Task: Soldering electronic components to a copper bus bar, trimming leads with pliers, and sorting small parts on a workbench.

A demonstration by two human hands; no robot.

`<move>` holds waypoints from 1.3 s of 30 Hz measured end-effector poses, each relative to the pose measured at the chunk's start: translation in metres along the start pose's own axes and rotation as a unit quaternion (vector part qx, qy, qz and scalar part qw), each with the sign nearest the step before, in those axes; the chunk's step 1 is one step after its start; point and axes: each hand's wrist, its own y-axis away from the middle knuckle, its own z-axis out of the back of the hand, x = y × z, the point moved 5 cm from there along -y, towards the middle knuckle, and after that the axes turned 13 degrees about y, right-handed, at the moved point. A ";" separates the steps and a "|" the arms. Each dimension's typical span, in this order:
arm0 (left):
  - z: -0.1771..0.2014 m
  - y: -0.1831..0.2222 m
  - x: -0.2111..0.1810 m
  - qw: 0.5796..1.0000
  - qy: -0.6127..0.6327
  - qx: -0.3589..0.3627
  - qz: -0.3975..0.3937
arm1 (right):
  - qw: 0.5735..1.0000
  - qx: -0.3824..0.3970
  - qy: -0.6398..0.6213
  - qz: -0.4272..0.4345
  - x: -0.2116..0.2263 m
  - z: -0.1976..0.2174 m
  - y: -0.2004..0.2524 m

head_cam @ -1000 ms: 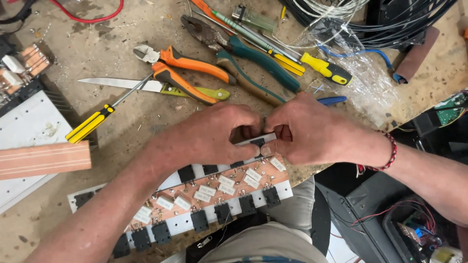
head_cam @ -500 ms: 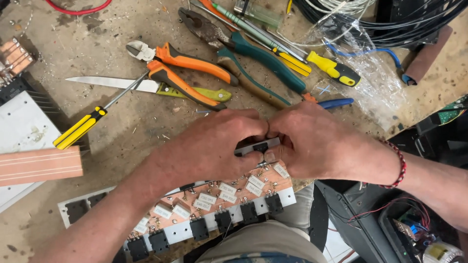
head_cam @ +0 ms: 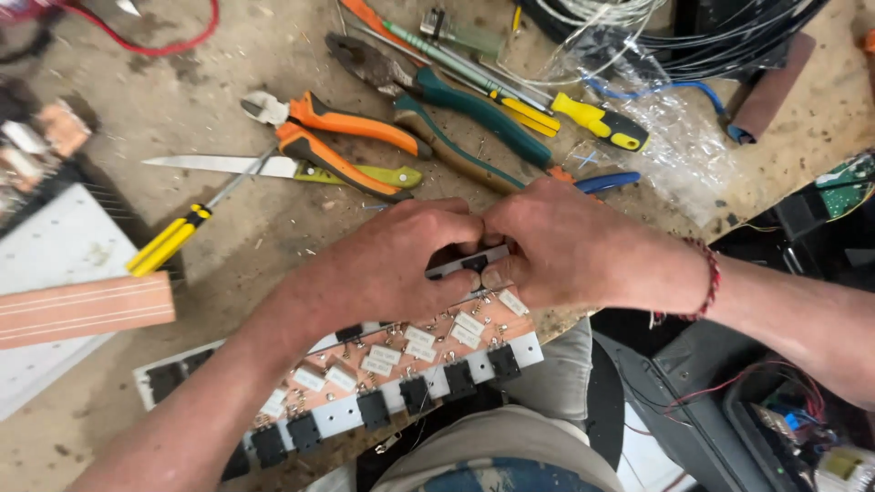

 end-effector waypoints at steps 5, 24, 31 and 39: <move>0.007 0.006 -0.013 1.000 0.002 -0.003 0.022 | 0.992 0.043 -0.094 -0.075 -0.008 0.009 0.019; 0.006 0.008 -0.010 0.995 -0.006 -0.079 0.055 | 0.876 -0.430 -0.136 0.173 -0.033 -0.058 0.067; 0.001 0.008 -0.009 0.991 -0.065 -0.054 0.105 | 0.864 -0.461 -0.119 0.162 -0.033 -0.069 0.068; -0.005 0.012 -0.012 0.994 -0.062 -0.045 0.073 | 0.844 -0.499 -0.124 0.155 -0.027 -0.069 0.071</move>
